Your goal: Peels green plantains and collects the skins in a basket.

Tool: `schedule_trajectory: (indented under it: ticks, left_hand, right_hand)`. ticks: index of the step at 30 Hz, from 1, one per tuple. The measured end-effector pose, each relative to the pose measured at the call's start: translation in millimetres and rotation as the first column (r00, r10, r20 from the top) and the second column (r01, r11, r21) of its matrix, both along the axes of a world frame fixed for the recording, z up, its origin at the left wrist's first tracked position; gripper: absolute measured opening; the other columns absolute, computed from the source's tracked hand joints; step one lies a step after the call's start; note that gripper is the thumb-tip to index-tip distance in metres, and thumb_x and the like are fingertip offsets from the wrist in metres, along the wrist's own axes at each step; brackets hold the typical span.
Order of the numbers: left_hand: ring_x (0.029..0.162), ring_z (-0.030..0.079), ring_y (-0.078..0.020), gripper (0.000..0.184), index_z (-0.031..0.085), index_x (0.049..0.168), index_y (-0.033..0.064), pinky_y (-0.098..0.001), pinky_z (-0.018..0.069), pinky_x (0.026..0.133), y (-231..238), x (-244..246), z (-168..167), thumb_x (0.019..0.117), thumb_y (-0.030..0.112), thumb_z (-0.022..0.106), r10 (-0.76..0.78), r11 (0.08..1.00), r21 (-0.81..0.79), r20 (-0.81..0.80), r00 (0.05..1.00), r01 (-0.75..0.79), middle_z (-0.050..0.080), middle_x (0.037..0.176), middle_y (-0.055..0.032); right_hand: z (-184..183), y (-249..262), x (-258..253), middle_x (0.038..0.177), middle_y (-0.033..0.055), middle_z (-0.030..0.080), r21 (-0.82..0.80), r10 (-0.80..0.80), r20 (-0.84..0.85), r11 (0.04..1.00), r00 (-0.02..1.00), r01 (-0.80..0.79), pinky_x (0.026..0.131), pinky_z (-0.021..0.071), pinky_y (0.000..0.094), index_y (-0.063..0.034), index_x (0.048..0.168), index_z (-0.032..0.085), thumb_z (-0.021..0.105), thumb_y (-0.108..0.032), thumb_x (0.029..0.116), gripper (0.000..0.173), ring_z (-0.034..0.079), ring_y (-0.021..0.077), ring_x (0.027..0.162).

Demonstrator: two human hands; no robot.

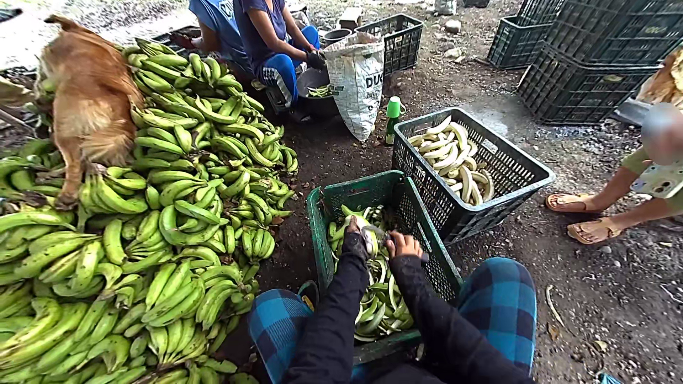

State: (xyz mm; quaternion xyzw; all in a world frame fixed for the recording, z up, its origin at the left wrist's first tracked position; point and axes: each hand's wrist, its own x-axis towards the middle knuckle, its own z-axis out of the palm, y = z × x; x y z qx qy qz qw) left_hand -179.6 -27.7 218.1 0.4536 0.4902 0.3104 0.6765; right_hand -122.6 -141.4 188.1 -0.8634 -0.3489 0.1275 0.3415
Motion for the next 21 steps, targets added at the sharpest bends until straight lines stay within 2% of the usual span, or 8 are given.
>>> schedule_trajectory:
  ticks: [2,5,7,8,11,13,16,21]
  left_hand:
    - [0.095,0.06,-0.0093,0.033,0.049,0.133,-0.0092,-0.0228,0.0496,0.089,-15,-18,21,0.1111,0.009,0.032,-0.275,0.954,0.127,-0.008,0.962,0.273,0.062,0.113,-0.0168]
    - [0.101,0.065,-0.0048,0.048,0.039,0.148,-0.0083,-0.0246,0.0532,0.094,-10,-43,11,0.104,0.012,0.04,-0.606,0.755,0.333,0.025,0.795,0.565,0.065,0.123,-0.0129]
    - [0.09,0.066,-0.0066,0.04,0.045,0.14,-0.0102,-0.0257,0.0556,0.087,-6,-44,4,0.1072,0.008,0.033,-0.519,0.832,0.281,0.09,0.85,0.479,0.068,0.107,-0.0096]
    - [0.08,0.065,-0.0065,0.036,0.051,0.129,-0.009,-0.0241,0.0558,0.079,-7,-39,5,0.1098,0.008,0.026,-0.384,0.917,0.175,0.149,0.911,0.358,0.067,0.094,-0.0066]
    - [0.072,0.062,-0.0123,0.043,0.053,0.12,0.0023,-0.0281,0.0552,0.065,-3,-24,-9,0.1135,0.031,0.022,0.002,0.994,-0.104,0.264,0.965,0.026,0.063,0.09,-0.007]
    - [0.107,0.059,-0.0238,0.048,0.045,0.14,-0.0024,-0.0406,0.0504,0.092,0,-24,-18,0.1137,0.031,0.024,0.077,0.989,-0.136,0.185,0.98,-0.052,0.057,0.126,-0.02]
    - [0.133,0.048,-0.0298,0.043,0.037,0.147,-0.0109,-0.0396,0.037,0.111,-5,-19,10,0.1131,0.013,0.025,-0.013,0.994,-0.114,-0.098,0.995,0.002,0.043,0.15,-0.0284]
    - [0.091,0.061,-0.0102,0.033,0.054,0.127,-0.0078,-0.0261,0.0522,0.084,-26,-38,18,0.1118,0.015,0.035,-0.157,0.984,0.094,0.025,0.987,0.154,0.063,0.107,-0.0138]
  right_hand:
    - [30,20,37,0.138,0.029,0.06,-0.152,0.108,-0.053,0.982,0.993,-0.115,0.114,0.033,0.0647,-0.0107,0.144,0.059,0.04,-0.037,0.1109,0.046,0.052,0.0491,0.133]
    - [34,51,97,0.124,0.0261,0.069,-0.222,0.291,0.012,0.934,0.957,-0.281,0.106,0.0395,0.0698,-0.0061,0.13,0.066,0.03,-0.044,0.1123,0.055,0.061,0.0463,0.124]
    - [-15,62,104,0.085,0.0242,0.074,0.211,0.153,0.456,0.939,0.877,-0.273,0.076,0.0489,0.0718,-0.0035,0.1,0.077,0.037,-0.042,0.1099,0.056,0.072,0.0463,0.082]
    - [30,47,97,0.122,0.0245,0.07,-0.102,0.351,0.147,0.935,0.925,-0.339,0.103,0.0419,0.0696,-0.0088,0.133,0.065,0.032,-0.044,0.112,0.053,0.063,0.0467,0.119]
    - [26,19,46,0.135,0.0294,0.062,-0.056,0.261,-0.007,0.964,0.965,-0.261,0.109,0.0367,0.0691,-0.0078,0.142,0.06,0.046,-0.034,0.1078,0.046,0.053,0.052,0.131]
    - [-5,-7,13,0.132,0.0318,0.062,0.025,0.229,0.008,0.973,0.973,-0.229,0.105,0.0388,0.0695,-0.0024,0.138,0.063,0.05,-0.032,0.1044,0.046,0.054,0.0548,0.127]
    - [-11,-25,-10,0.136,0.0339,0.058,0.013,0.192,-0.08,0.981,0.978,-0.192,0.109,0.0341,0.0685,0.0006,0.139,0.061,0.051,-0.026,0.1054,0.044,0.049,0.0567,0.131]
    - [26,19,21,0.143,0.0305,0.055,-0.231,0.156,-0.187,0.953,0.97,-0.198,0.114,0.033,0.0653,-0.0102,0.151,0.051,0.035,-0.038,0.1122,0.05,0.047,0.0507,0.138]
